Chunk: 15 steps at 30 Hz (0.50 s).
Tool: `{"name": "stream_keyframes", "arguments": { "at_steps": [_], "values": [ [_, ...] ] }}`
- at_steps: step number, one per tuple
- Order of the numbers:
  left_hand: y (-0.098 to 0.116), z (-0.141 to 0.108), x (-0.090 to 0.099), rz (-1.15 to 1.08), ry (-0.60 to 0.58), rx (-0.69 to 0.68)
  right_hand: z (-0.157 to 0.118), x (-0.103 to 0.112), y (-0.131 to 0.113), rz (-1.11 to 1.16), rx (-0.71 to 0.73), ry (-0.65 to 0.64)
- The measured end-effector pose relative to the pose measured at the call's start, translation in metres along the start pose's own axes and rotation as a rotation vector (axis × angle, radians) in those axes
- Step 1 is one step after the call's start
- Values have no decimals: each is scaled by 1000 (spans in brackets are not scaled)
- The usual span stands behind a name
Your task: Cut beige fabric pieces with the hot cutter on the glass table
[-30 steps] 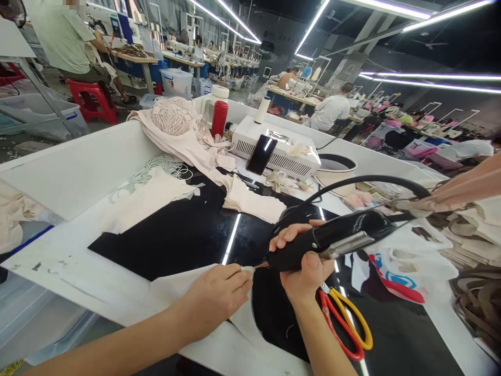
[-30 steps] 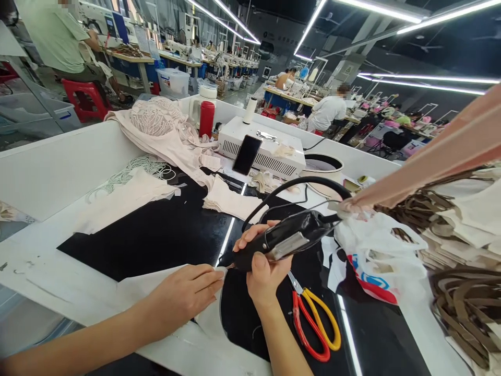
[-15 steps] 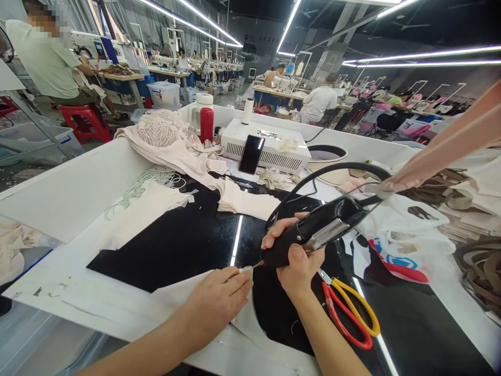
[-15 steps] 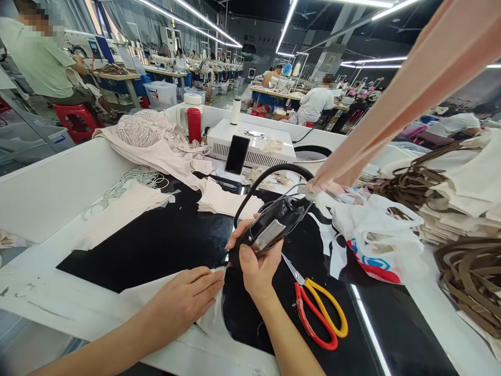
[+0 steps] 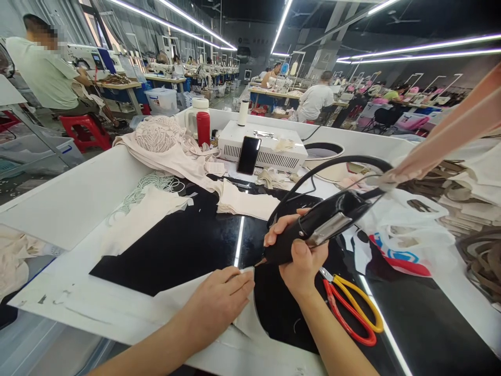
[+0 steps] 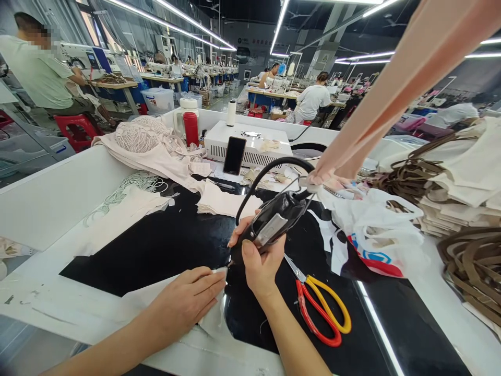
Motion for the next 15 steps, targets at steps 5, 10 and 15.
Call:
{"name": "stream_keyframes", "arguments": {
  "at_steps": [5,10,15],
  "values": [
    [0,-2,-5,-5,-26,2,-1,1,0,-17,-13,11],
    [1,0,-4,16,-16,-18,-5,0,5,-38,-35,-5],
    [0,0,-5,15,-27,-4,-7,-1,5,-56,-30,-19]
  ]
}}
Point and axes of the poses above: each hand's wrist, its own z-axis towards the middle knuckle, its own x-axis out of the back of the hand, y = z × x, the point moved 8 cm from there along z, towards the middle knuckle, and after that the axes turned 5 degrees about -z, right-handed, at the moved point
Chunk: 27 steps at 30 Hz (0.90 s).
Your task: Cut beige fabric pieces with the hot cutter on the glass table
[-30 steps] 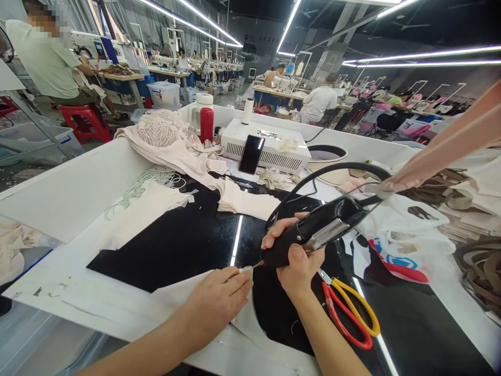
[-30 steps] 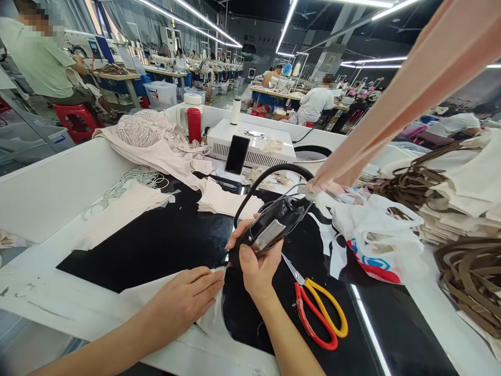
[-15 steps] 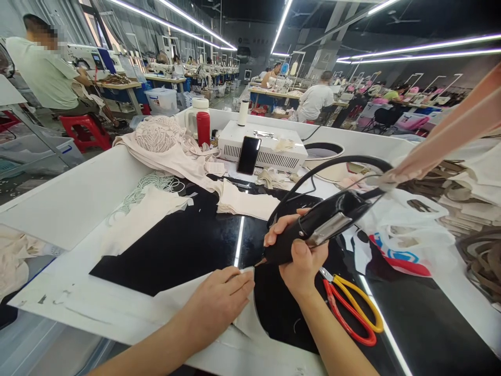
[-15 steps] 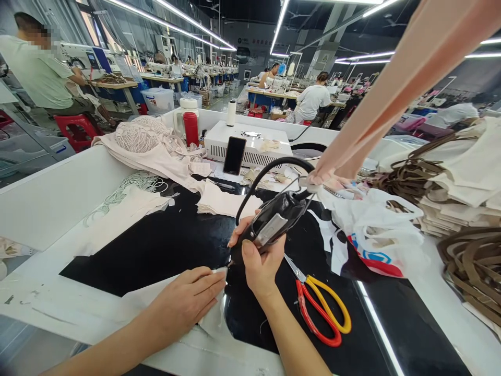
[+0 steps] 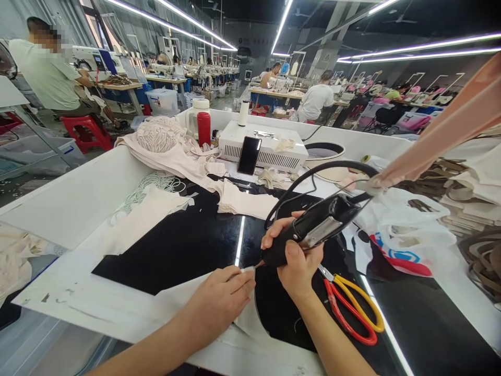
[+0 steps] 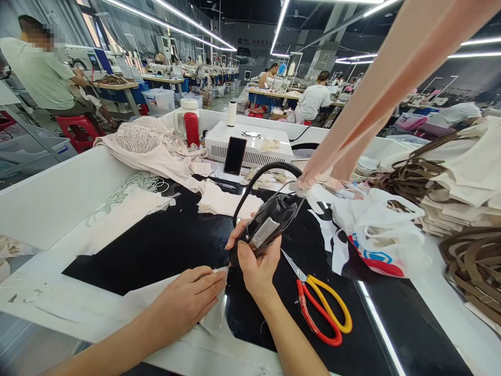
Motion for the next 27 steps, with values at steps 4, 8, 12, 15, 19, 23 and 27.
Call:
{"name": "stream_keyframes", "arguments": {
  "at_steps": [4,8,12,15,19,23,27],
  "values": [
    [0,-2,-1,-18,13,7,1,-1,-1,-11,-2,12],
    [0,-2,1,-25,34,4,2,0,-2,15,11,24],
    [0,0,2,-10,19,5,1,0,-1,18,8,9],
    [1,1,2,6,16,-7,0,1,-1,2,8,8],
    [1,1,2,-9,31,-6,0,1,-1,-18,5,7],
    [0,0,2,-25,42,8,0,0,-1,-6,-3,20],
    [-1,-1,3,-43,45,18,-1,-2,-2,33,17,18]
  ]
}}
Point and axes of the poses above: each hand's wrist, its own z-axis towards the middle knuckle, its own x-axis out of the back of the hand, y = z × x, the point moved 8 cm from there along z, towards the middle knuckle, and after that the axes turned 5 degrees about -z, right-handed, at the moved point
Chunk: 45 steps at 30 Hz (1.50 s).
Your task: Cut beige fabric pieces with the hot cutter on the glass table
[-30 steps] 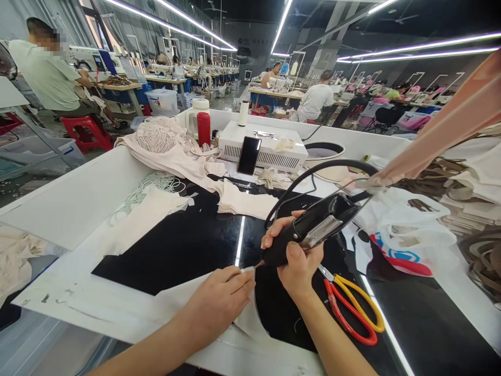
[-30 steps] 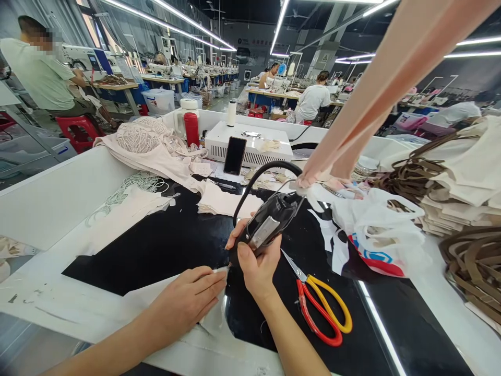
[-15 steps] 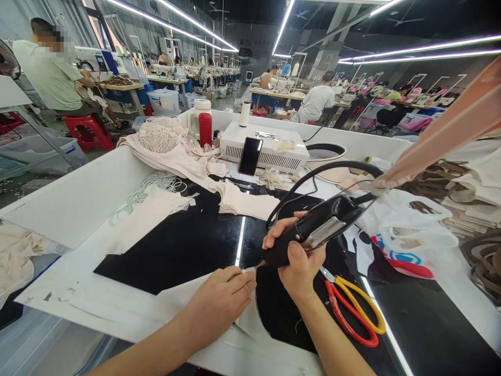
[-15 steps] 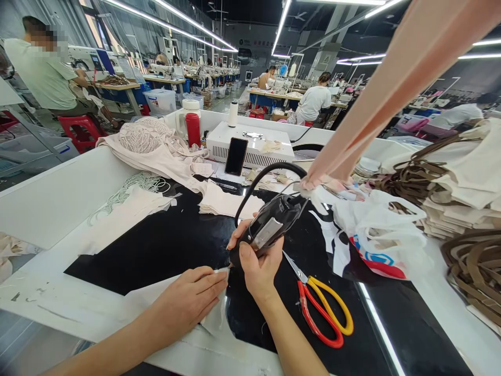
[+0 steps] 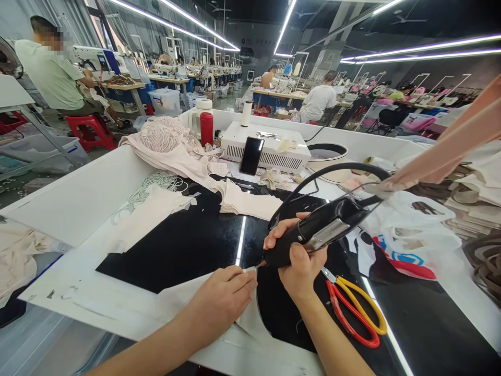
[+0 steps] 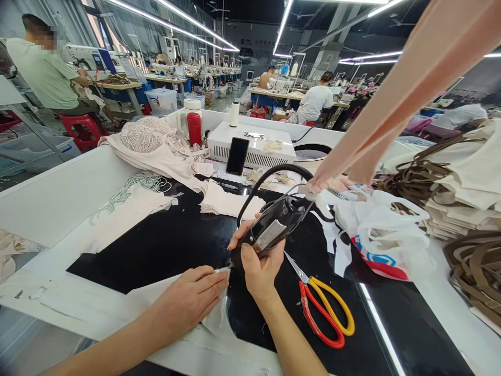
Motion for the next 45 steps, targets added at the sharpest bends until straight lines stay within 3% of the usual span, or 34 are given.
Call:
{"name": "stream_keyframes", "arguments": {
  "at_steps": [24,28,32,36,40,45],
  "values": [
    [-6,-1,-1,-228,-60,87,-5,-11,5,23,-38,-25],
    [-15,-5,1,-219,-71,101,-1,-8,-9,-1,-33,-76],
    [-42,-13,7,-147,-88,159,-2,-4,-34,-118,-10,-152],
    [-56,-21,22,-45,-26,183,-13,4,-49,-49,-6,-127],
    [-37,-25,35,-97,54,125,-25,11,-50,19,3,-77],
    [1,-18,33,-176,69,13,-27,14,-44,12,22,-45]
  ]
}}
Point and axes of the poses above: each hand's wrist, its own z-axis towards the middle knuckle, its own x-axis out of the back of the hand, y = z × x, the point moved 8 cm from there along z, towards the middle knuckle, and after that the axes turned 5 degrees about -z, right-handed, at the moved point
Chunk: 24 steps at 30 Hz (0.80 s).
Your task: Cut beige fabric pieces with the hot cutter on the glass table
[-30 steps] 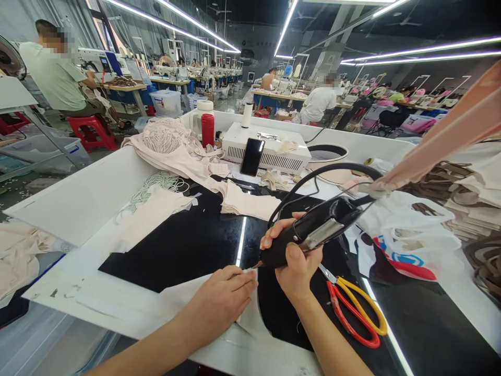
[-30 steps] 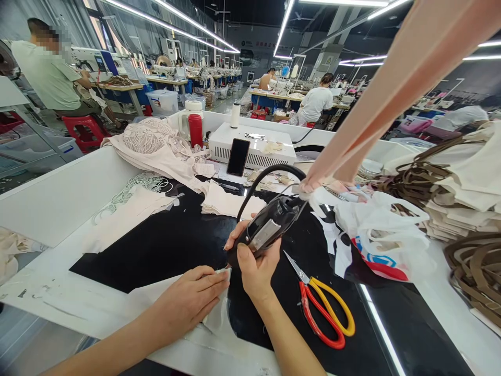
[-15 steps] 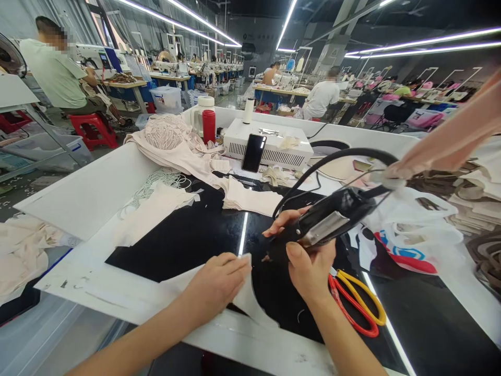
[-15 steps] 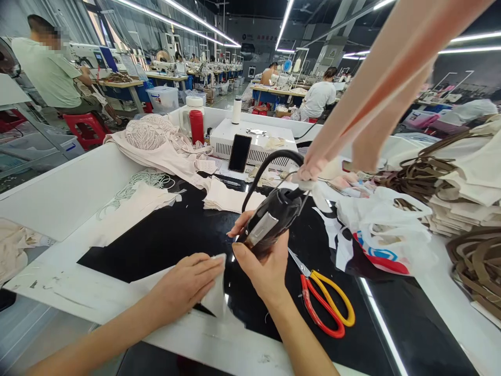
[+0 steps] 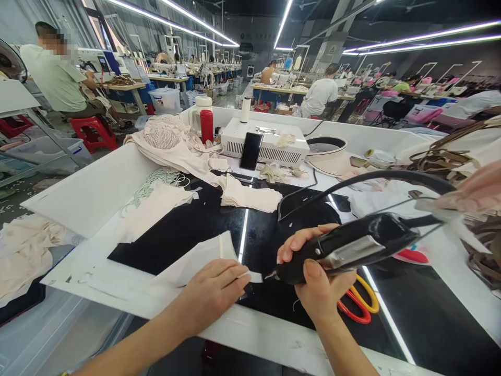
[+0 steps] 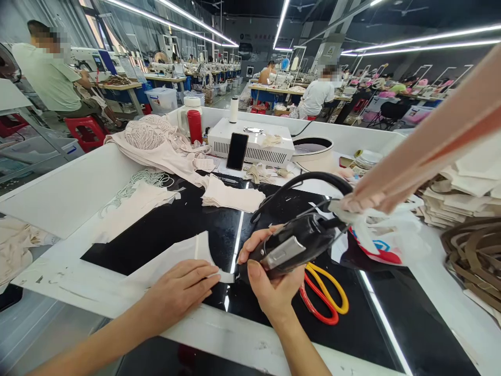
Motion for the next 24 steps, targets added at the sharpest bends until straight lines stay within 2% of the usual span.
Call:
{"name": "stream_keyframes", "arguments": {
  "at_steps": [4,10,24],
  "values": [
    [10,8,-12,9,-20,-29,0,1,3,-12,-3,22],
    [4,6,-25,25,-72,27,-3,2,5,-25,-20,42],
    [2,2,-25,-7,-36,45,-3,-1,10,-10,-26,50]
  ]
}}
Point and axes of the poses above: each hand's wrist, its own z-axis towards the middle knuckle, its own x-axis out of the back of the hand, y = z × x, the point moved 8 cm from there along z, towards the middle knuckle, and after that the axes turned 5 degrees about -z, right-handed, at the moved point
